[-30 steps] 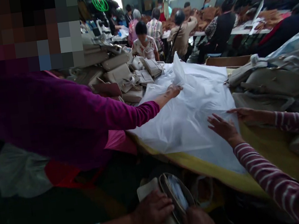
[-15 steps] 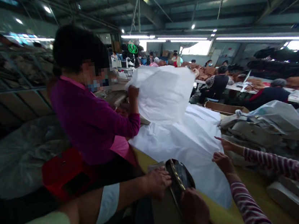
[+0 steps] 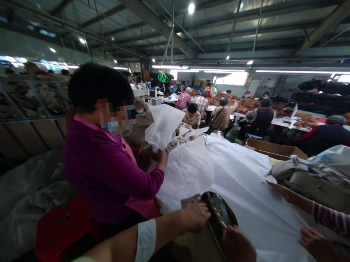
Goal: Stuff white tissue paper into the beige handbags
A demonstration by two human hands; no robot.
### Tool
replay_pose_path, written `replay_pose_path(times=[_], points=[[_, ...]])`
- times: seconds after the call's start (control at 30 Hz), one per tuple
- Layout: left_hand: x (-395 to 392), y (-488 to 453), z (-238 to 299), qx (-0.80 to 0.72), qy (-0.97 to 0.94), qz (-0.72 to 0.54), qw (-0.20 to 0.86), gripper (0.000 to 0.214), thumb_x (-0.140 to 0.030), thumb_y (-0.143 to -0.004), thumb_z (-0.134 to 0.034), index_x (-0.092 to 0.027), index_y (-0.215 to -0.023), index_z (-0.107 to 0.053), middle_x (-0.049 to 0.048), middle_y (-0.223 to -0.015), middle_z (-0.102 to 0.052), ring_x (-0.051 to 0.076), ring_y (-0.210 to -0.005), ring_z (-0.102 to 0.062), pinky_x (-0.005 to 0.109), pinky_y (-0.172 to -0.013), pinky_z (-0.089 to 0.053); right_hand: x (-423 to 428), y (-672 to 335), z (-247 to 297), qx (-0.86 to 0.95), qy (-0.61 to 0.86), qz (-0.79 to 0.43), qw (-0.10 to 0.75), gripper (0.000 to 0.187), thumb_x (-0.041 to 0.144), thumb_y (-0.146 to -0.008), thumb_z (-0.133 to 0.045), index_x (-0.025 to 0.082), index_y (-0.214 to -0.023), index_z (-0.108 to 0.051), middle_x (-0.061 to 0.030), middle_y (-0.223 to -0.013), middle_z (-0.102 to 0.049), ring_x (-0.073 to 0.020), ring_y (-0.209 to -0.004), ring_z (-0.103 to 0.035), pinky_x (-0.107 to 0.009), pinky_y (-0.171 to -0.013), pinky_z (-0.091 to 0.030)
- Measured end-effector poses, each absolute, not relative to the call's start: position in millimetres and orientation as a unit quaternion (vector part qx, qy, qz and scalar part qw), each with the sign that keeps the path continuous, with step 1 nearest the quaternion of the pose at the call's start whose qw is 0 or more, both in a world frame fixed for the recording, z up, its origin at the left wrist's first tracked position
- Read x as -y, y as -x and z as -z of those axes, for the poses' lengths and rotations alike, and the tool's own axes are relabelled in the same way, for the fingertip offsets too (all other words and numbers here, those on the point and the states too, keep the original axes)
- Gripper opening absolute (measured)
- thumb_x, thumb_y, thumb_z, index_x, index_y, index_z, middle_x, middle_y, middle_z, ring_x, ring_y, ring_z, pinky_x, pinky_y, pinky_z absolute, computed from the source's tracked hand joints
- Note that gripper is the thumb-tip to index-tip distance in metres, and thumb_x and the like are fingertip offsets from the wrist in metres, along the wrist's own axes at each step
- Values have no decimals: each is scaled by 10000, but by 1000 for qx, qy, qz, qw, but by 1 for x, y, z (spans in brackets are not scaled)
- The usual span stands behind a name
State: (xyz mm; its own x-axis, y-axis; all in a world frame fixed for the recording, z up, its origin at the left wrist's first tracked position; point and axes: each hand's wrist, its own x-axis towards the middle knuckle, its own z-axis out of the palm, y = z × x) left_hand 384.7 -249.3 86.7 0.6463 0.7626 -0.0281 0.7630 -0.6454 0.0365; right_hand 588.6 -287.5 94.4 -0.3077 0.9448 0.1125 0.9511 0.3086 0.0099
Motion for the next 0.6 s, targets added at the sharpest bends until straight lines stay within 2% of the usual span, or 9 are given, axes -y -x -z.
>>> replay_pose_path(times=[0.1,0.27,0.33,0.47,0.53,0.6], points=[[232,-375,-98,-423,-904,29,47,267,-233,-920,-670,-146,-1146,-782,134,-1300,-774,308,-1297,-660,532,-1218,-418,273,-578,-101,780,624,31,42,481,145,-1060,-352,206,-837,-775,-110,-841,-790,-221,-802,-802,-285,-676,-552],[211,-374,-112,-452,-882,-128,38,318,-253,-1037,-540,-142,-1252,-745,123,-1420,-716,287,-1401,-585,481,-1284,-349,257,-568,-112,776,626,73,22,477,113,-1051,-347,182,-894,-792,-125,-887,-791,-199,-809,-788,-271,-673,-527],[204,-375,-111,-440,-891,-107,39,331,-260,-1055,-516,-159,-1283,-733,104,-1415,-724,283,-1428,-568,476,-1300,-322,253,-565,-114,756,650,74,25,456,153,-1077,-366,171,-910,-789,-127,-910,-791,-195,-829,-785,-266,-683,-523],[196,-375,-101,-390,-919,-27,43,327,-261,-1000,-603,-159,-1281,-737,120,-1441,-711,318,-1512,-491,544,-1333,-256,250,-561,-115,751,655,81,26,406,146,-1076,-411,179,-901,-776,-104,-924,-783,-190,-889,-776,-261,-744,-520],[196,-374,-98,-371,-927,-9,59,365,-253,-943,-657,-140,-1282,-731,143,-1413,-720,331,-1443,-551,571,-1322,-265,251,-559,-113,748,658,80,32,389,159,-1082,-422,175,-914,-772,-99,-948,-781,-195,-908,-771,-267,-758,-516],[198,-372,-100,-356,-931,10,87,392,-248,-900,-684,-153,-1278,-728,132,-1353,-749,323,-1329,-634,564,-1277,-341,252,-560,-110,748,658,76,36,365,173,-1085,-443,164,-924,-770,-100,-970,-780,-204,-942,-766,-276,-785,-517]])
